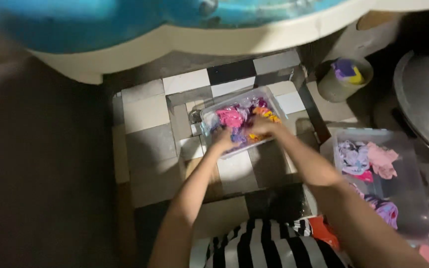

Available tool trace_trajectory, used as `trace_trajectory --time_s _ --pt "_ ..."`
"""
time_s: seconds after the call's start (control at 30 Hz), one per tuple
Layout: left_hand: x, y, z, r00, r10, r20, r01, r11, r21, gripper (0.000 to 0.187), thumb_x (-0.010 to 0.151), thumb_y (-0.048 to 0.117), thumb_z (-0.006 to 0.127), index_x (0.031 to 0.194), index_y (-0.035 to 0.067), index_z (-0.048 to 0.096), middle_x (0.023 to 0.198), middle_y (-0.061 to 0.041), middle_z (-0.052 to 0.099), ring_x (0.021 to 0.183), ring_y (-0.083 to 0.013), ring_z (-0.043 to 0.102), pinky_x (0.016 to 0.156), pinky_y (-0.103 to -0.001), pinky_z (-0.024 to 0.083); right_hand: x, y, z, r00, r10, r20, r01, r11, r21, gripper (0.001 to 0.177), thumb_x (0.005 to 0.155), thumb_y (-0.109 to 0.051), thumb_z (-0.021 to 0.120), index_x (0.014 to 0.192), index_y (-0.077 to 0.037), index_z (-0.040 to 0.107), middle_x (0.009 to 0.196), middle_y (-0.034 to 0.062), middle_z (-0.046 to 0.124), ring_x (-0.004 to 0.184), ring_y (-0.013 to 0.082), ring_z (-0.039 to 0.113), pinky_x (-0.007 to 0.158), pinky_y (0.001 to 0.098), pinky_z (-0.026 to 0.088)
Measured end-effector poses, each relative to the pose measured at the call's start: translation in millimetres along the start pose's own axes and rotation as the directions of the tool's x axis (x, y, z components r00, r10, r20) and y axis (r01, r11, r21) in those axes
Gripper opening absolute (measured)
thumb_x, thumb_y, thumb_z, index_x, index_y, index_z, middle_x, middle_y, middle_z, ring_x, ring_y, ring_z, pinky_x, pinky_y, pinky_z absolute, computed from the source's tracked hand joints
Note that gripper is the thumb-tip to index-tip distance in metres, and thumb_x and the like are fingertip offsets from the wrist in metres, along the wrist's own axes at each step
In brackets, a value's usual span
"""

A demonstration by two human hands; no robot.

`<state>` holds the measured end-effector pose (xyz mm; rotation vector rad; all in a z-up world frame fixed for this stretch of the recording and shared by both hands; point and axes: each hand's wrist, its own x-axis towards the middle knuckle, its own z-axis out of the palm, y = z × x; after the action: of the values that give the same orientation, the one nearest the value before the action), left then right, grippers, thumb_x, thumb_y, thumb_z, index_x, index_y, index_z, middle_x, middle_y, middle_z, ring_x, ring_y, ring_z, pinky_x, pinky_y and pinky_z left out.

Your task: Washing and rinsing small colorful fabric items in a plastic bin on the floor.

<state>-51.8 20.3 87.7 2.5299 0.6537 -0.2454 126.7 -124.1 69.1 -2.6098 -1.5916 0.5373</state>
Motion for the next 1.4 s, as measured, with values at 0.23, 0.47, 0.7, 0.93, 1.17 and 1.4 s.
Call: trace_trajectory --time_s 0.23,0.47,0.7,0.93,1.17,1.4 --pt "98.0 -30.2 53.7 0.843 0.019 -0.538 -0.407 0.678 -0.613 0.028 0.095 0.027 0.079 0.100 0.005 0.063 0.088 -0.008 0.069 0.082 -0.0191 0.065 0.080 -0.034 0.056 -44.5 -12.9 -178.3 0.931 0.122 -0.344 0.090 0.838 0.539 0.028 0.087 -0.028 0.075 0.075 -0.004 0.068 0.077 0.0085 0.067 0.072 0.0178 0.061 0.067 0.0364 0.049" --pt "116.3 34.7 63.3 0.956 -0.191 0.222 0.160 -0.297 -0.941 0.066 0.097 0.067 0.050 0.137 0.015 0.049 0.110 0.001 0.063 0.097 -0.0213 0.056 0.085 -0.045 0.046 -94.7 -65.8 -262.2 0.818 0.100 -0.566 0.554 0.125 0.823 0.010 0.096 -0.012 0.072 0.103 -0.005 0.070 0.095 -0.0001 0.069 0.088 0.0106 0.063 0.084 0.0293 0.051" --pt "130.7 94.0 43.2 0.767 0.432 -0.476 0.168 -0.849 -0.501 0.055 0.114 0.050 0.044 0.147 0.008 0.055 0.137 -0.013 0.063 0.115 -0.0315 0.061 0.095 -0.047 0.050 -107.0 -90.8 -256.5 0.687 0.296 -0.663 0.681 0.053 0.730 0.022 0.101 -0.023 0.069 0.116 -0.007 0.065 0.110 0.0053 0.068 0.105 0.0189 0.067 0.100 0.0386 0.056" --pt "145.9 78.7 52.9 0.754 0.399 -0.522 -0.087 -0.726 -0.682 0.042 0.115 0.036 0.043 0.127 0.004 0.067 0.124 -0.009 0.069 0.115 -0.0252 0.065 0.103 -0.042 0.053 -82.3 -117.2 -147.3 0.485 0.022 -0.874 0.446 0.854 0.269 0.019 0.099 -0.023 0.070 0.100 -0.004 0.074 0.113 0.0184 0.060 0.111 0.0363 0.054 0.094 0.0514 0.046" --pt "107.8 67.2 27.1 0.984 -0.050 0.169 0.154 -0.223 -0.963 0.044 0.103 0.042 0.049 0.117 0.007 0.070 0.100 -0.010 0.073 0.088 -0.0268 0.070 0.079 -0.046 0.057 -29.2 -24.5 -85.7 0.554 0.361 -0.750 0.041 0.888 0.458 0.032 0.109 -0.036 0.059 0.102 -0.006 0.069 0.100 0.0203 0.066 0.091 0.0398 0.065 0.083 0.0485 0.053" --pt "-96.4 88.0 -178.6 0.965 -0.159 0.208 0.039 0.872 0.488 0.050 0.099 0.059 0.054 0.137 0.027 0.059 0.160 -0.018 0.029 0.148 -0.0451 0.021 0.112 -0.071 0.020 -80.7 32.9 -102.8 0.725 0.256 -0.639 -0.188 0.967 0.174 0.032 0.094 -0.044 0.068 0.097 -0.014 0.082 0.113 0.0219 0.066 0.106 0.0419 0.058 0.089 0.0468 0.050"
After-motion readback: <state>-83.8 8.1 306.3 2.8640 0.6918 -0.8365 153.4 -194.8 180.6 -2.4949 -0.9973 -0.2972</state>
